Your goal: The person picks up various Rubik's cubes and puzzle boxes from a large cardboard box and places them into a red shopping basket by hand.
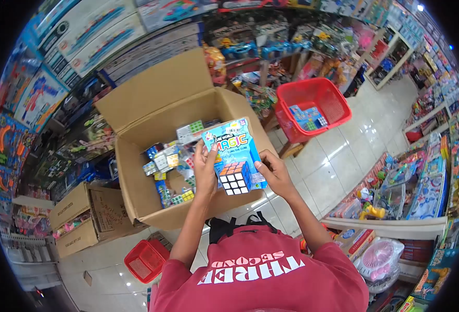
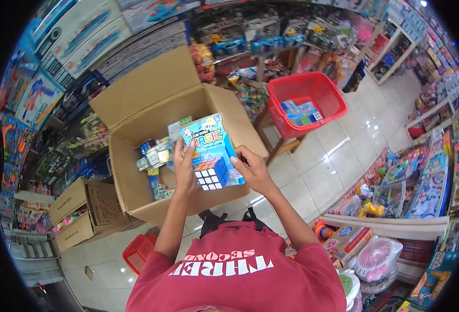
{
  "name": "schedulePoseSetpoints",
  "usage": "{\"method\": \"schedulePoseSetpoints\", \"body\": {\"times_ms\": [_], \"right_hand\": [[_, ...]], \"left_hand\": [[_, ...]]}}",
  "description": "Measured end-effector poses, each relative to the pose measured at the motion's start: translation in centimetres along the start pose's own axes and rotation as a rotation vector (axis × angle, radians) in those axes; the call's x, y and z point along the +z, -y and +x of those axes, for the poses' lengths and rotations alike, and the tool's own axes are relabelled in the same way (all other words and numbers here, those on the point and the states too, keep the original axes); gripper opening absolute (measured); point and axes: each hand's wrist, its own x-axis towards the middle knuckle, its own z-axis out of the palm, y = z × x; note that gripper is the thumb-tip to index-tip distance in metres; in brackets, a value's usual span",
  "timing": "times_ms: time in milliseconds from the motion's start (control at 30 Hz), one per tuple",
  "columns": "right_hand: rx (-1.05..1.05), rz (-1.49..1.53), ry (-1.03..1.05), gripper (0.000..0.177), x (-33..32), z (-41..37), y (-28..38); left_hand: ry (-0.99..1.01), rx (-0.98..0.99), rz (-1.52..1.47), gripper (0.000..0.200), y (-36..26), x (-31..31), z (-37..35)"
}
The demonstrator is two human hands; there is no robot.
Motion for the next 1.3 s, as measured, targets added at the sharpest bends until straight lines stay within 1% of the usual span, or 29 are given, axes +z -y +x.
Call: {"method": "schedulePoseSetpoints", "body": {"times_ms": [67,100,267,367,467,500,600,633,733,800,867,900,933,967,1000,1067,1133,1167,1200,1267,1300], "right_hand": [[0.026,0.081,-0.031,0.015,-2.6,-1.9,-0.7],[0.031,0.126,-0.051,0.015,-3.8,-2.8,-1.3],[0.116,0.214,-0.137,0.015,-9.7,-6.4,-3.1],[0.156,0.407,-0.277,0.02,-12.3,-7.7,-5.6],[0.155,0.319,-0.29,0.035,-13.8,-7.4,-5.2],[0.171,0.353,-0.173,0.045,-14.7,-7.4,-6.1],[0.243,0.657,-0.186,0.055,-15.6,-8.1,-7.5],[0.252,0.704,-0.185,0.063,-16.1,-8.1,-8.7],[0.243,0.769,-0.176,0.069,-18.6,-6.8,-10.4],[0.212,0.783,-0.132,0.076,-20.8,-5.7,-12.0],[0.187,0.798,-0.08,0.083,-23.1,-4.2,-13.4],[0.234,0.853,-0.063,0.086,-24.4,-3.0,-13.1],[0.238,0.809,-0.05,0.085,-25.6,-1.9,-13.1],[0.249,0.762,-0.033,0.085,-26.8,-1.0,-13.2],[0.265,0.721,-0.014,0.085,-27.6,-0.3,-13.2],[0.229,0.58,0.028,0.078,-29.9,2.3,-13.3],[0.215,0.457,0.036,0.073,-32.0,4.0,-13.8],[0.281,0.501,-0.031,0.066,-32.8,4.4,-14.3],[0.301,0.525,-0.049,0.064,-33.8,4.8,-14.7],[0.342,0.576,-0.075,0.06,-35.8,6.1,-15.6],[0.304,0.499,-0.195,0.053,-36.1,7.0,-15.7]], "left_hand": [[0.094,-0.107,0.035,0.035,1.7,2.4,-0.9],[0.077,-0.102,0.027,0.031,3.1,3.7,-1.3],[0.129,-0.195,-0.072,0.029,8.3,9.3,-2.3],[0.129,-0.265,-0.086,0.029,10.5,11.7,-2.6],[0.173,-0.288,-0.077,0.028,12.5,13.5,-1.6],[0.185,-0.291,-0.085,0.028,13.4,14.0,-1.2],[0.223,-0.292,-0.078,0.029,15.6,15.7,0.4],[0.229,-0.304,-0.086,0.03,16.2,16.3,0.8],[0.222,-0.293,-0.098,0.03,18.0,18.2,2.7],[0.167,-0.295,-0.094,0.027,19.6,18.9,4.7],[0.138,-0.248,-0.078,0.025,20.6,20.1,6.8],[0.102,-0.249,-0.084,0.025,21.3,20.5,7.9],[0.067,-0.247,-0.098,0.025,22.0,21.1,9.3],[0.1,-0.255,-0.091,0.025,22.5,21.2,10.4],[0.07,-0.249,-0.081,0.026,22.4,22.4,11.2],[0.082,-0.223,-0.033,0.026,23.1,23.2,13.4],[0.033,-0.215,-0.043,0.026,23.8,23.0,15.8],[0.011,-0.212,-0.05,0.026,24.2,23.0,17.0],[-0.008,-0.181,-0.055,0.025,23.7,23.7,18.0],[-0.045,-0.204,-0.008,0.024,24.6,22.1,20.3],[-0.036,-0.187,-0.001,0.022,24.6,21.8,21.2]]}}
